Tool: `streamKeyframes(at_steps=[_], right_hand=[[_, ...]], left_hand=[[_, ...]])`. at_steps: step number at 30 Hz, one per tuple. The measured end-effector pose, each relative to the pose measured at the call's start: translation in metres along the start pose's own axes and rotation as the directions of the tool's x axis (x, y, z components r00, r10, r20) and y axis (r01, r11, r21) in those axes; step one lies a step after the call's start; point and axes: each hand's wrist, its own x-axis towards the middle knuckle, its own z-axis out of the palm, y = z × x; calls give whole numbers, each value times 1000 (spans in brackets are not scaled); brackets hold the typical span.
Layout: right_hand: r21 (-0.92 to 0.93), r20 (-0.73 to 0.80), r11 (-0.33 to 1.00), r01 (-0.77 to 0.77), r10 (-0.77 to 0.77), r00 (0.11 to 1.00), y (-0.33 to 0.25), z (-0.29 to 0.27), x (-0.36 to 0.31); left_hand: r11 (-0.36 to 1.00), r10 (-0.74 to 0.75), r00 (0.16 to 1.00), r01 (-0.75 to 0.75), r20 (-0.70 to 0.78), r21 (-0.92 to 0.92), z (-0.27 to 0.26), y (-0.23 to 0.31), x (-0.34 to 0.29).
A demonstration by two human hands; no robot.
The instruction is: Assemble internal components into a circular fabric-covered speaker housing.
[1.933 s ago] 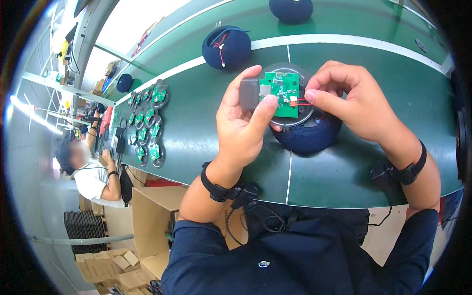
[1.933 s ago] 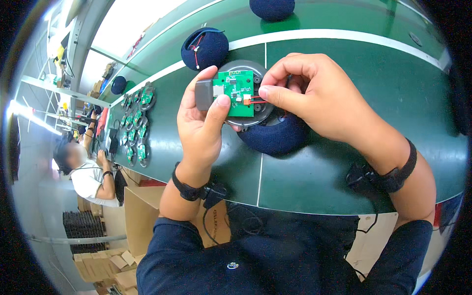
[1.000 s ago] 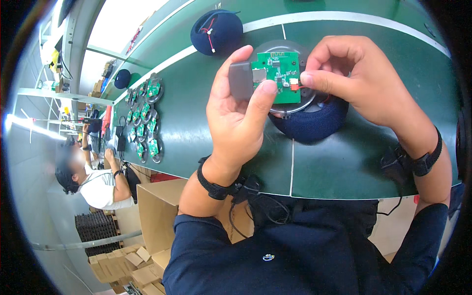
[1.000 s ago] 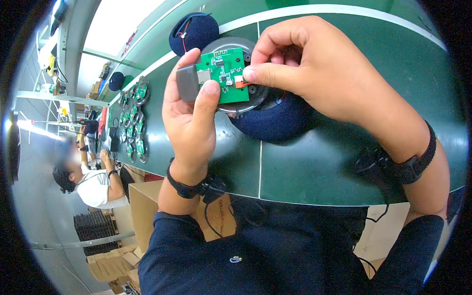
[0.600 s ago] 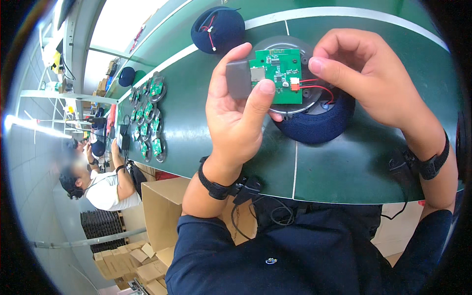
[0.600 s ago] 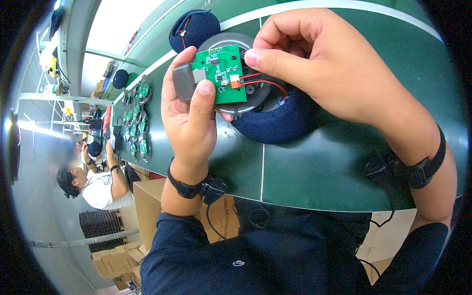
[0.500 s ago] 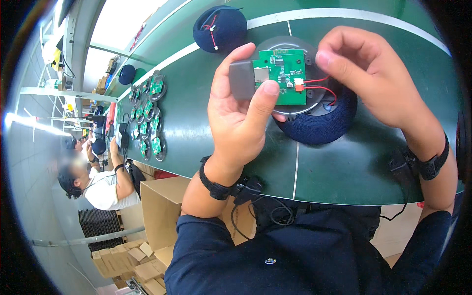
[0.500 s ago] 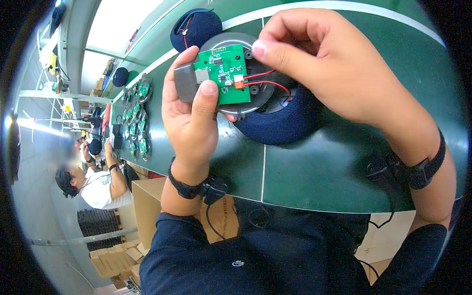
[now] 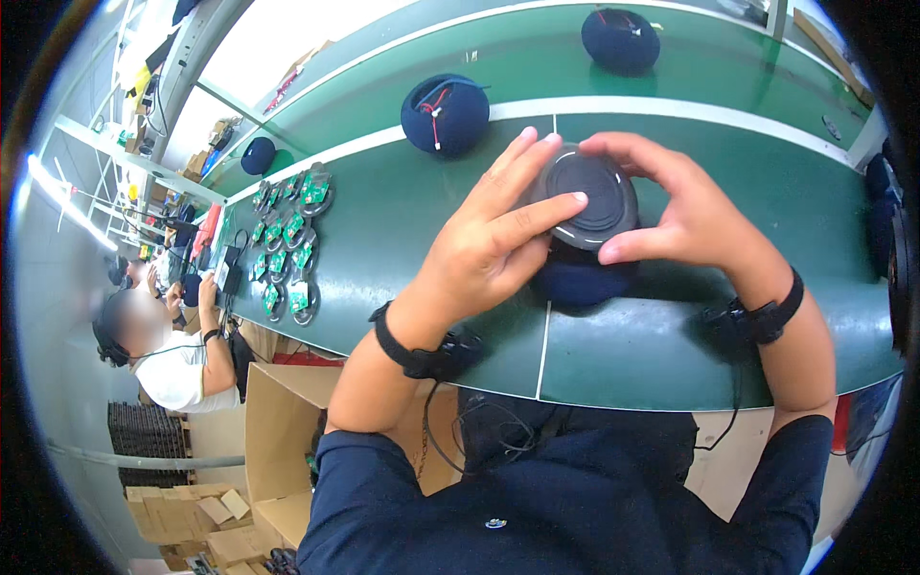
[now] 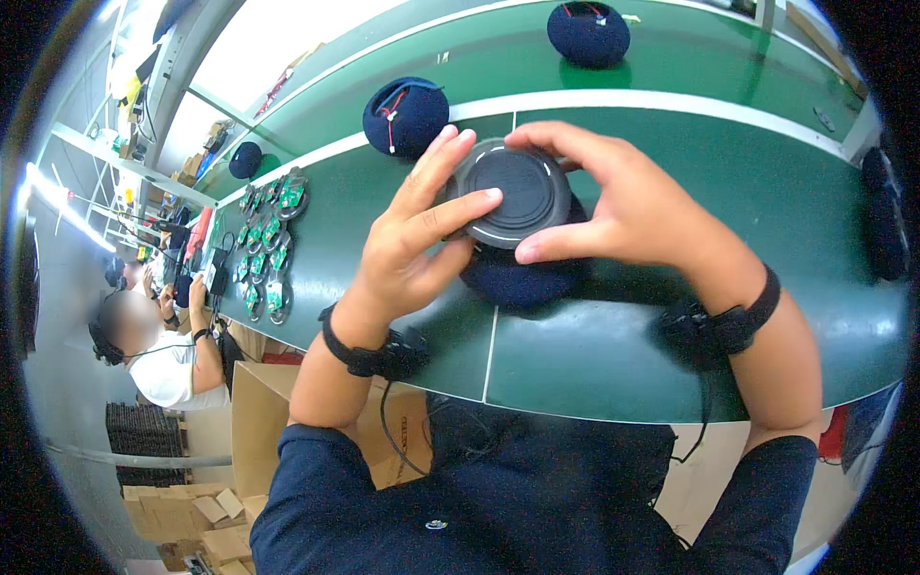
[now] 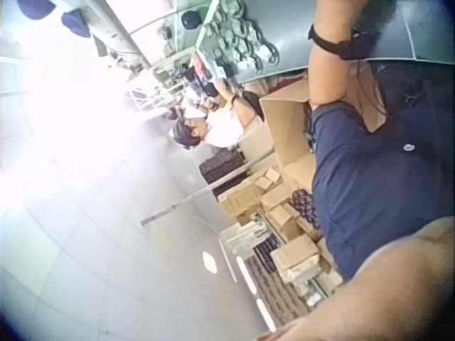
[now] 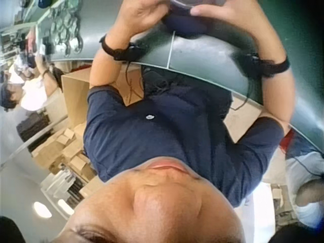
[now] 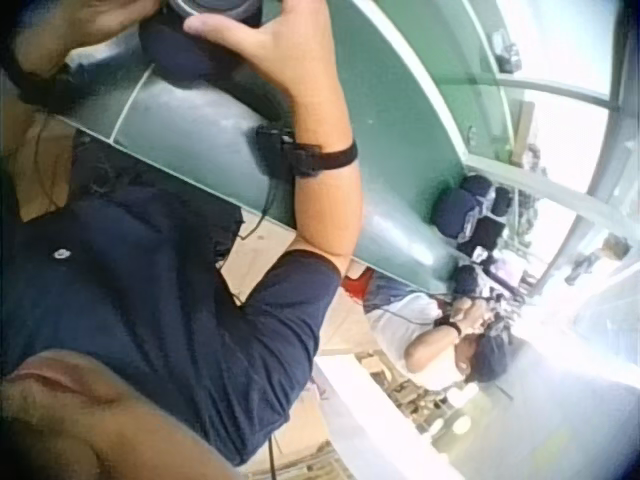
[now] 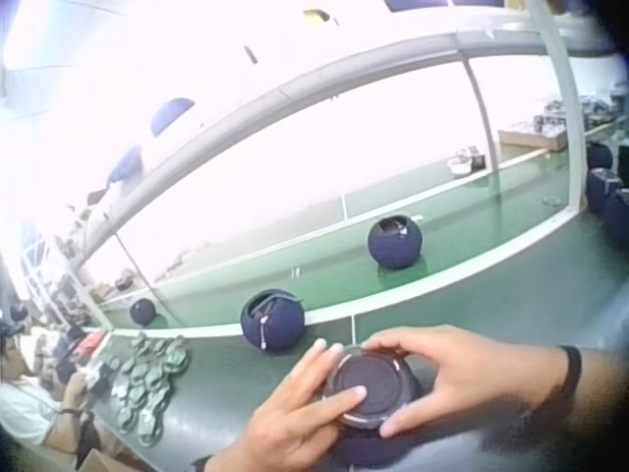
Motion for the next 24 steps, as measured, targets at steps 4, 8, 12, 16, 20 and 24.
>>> streamKeyframes(at_steps=[4,8,12,16,20,24], right_hand=[[-422,-13,894,152,-173,985,-2,5,-2],[-428,-99,901,64,-117,988,-9,15,-5],[-489,-144,872,-20,-58,988,-16,27,-7],[-505,-175,863,-8,-93,980,-20,33,-8],[-536,-169,844,-18,-87,982,-21,35,-11],[-534,-174,845,-43,-59,983,-23,36,-10]], left_hand=[[976,-211,974,215,77,-42,-5,13,3],[953,-212,977,205,7,223,8,25,11],[894,-207,976,214,-60,394,19,34,21],[887,-231,966,258,-116,383,28,28,32],[882,-267,956,292,-120,370,35,11,36],[902,-147,989,144,-23,407,33,6,34]])
